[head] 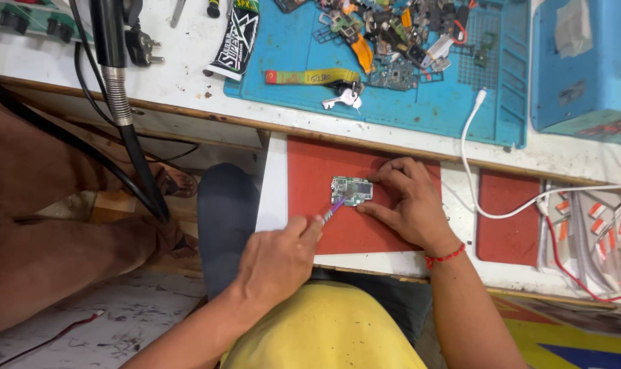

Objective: The person cleans a small circuit board by first scrubbing it with a toothbrush and then using a heat gun to dry or treat the surface. The person handles the board with both hands, flipping it over to access different sides.

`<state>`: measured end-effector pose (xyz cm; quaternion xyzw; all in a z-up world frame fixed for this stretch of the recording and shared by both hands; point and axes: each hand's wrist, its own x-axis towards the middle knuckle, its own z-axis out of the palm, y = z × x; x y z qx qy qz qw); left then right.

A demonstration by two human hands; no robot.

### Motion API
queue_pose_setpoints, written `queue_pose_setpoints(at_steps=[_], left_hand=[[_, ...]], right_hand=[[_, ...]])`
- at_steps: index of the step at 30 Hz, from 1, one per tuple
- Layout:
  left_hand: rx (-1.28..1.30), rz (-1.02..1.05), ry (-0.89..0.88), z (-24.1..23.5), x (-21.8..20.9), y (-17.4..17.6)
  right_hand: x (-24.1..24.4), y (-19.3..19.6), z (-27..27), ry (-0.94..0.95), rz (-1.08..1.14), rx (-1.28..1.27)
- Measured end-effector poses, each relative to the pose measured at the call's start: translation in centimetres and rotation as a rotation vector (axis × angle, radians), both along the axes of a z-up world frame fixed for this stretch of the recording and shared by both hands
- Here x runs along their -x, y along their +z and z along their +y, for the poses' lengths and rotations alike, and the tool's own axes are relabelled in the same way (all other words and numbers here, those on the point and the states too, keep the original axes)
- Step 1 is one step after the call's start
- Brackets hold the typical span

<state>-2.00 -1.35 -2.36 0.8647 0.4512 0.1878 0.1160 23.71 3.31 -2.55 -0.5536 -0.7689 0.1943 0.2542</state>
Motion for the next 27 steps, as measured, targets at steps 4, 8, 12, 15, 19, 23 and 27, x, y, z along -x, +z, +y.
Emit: queue_pose_setpoints(at_steps=[4, 8, 12, 15, 19, 23, 27], left_hand=[[0.078, -0.064, 0.057, 1.0, 0.9, -0.4], [0.043, -0.039, 0.011, 1.1, 0.7, -0.9], [-0.004, -0.103, 0.019, 1.5, 1.0, -0.8], [0.013, -0.072, 0.001, 0.5, 0.8, -0.4], [0.062, -0.162, 0.116, 1.3, 0.8, -0.1], [0.142, -0.136, 0.150, 2.0, 1.3, -0.1], [0.022, -0.176, -0.014, 1.2, 1.3, -0.3]], right_hand=[[0.2, -0.2, 0.0, -0.026, 0.030, 0.020], [-0.2, -0.2, 0.0, -0.028, 0.006, -0.006], [-0.2, -0.2, 0.0, -0.004, 0.045, 0.041], [-0.6, 0.0, 0.1, 0.045, 0.052, 0.074], [-0.4, -0.1, -0.3, 0.004, 0.045, 0.048], [-0.2, -0.4, -0.2, -0.006, 0.039, 0.009], [0.0, -0.6, -0.4, -0.025, -0.005, -0.022]])
